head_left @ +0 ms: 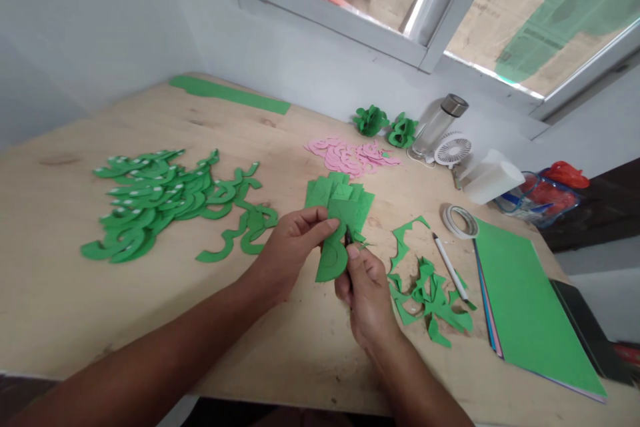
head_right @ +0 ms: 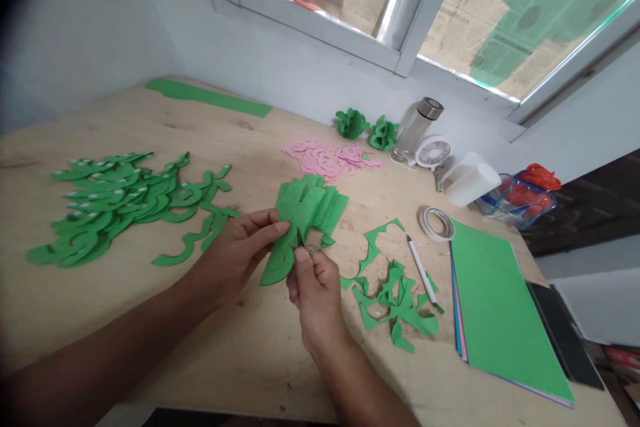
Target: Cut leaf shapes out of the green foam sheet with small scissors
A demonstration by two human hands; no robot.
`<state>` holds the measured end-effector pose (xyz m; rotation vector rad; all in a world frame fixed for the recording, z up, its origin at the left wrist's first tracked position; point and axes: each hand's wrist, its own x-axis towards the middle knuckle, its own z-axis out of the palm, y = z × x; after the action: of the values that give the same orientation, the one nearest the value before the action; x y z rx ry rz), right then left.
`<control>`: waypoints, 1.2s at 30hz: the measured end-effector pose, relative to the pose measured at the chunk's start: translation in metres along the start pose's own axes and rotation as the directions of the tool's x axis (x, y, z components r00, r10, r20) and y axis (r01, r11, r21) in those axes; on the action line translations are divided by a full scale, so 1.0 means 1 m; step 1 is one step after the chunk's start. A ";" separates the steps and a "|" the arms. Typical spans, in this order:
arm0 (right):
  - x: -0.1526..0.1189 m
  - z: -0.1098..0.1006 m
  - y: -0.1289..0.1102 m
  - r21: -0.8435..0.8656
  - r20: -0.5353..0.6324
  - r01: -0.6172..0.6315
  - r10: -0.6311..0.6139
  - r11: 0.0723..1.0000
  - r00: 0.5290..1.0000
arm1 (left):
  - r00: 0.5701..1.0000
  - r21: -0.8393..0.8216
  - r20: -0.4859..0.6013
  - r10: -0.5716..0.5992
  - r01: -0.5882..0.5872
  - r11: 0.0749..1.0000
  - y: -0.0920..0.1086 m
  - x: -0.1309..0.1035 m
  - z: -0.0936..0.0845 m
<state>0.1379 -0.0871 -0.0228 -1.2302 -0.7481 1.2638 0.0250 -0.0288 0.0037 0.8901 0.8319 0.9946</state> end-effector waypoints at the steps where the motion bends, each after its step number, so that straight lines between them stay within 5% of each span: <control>1: 0.000 0.000 0.000 -0.002 -0.001 0.002 -0.002 1.000 1.000 | 1.000 0.004 0.001 0.001 -0.001 1.000 0.000 0.000 0.000; 36: 0.000 -0.001 0.002 0.032 0.038 -0.013 0.012 0.999 0.999 | 0.998 0.027 0.062 -0.023 0.021 0.999 -0.004 0.001 -0.004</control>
<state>0.1378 -0.0877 -0.0248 -1.1895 -0.7457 1.3072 0.0231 -0.0278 -0.0016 0.9282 0.8016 0.9339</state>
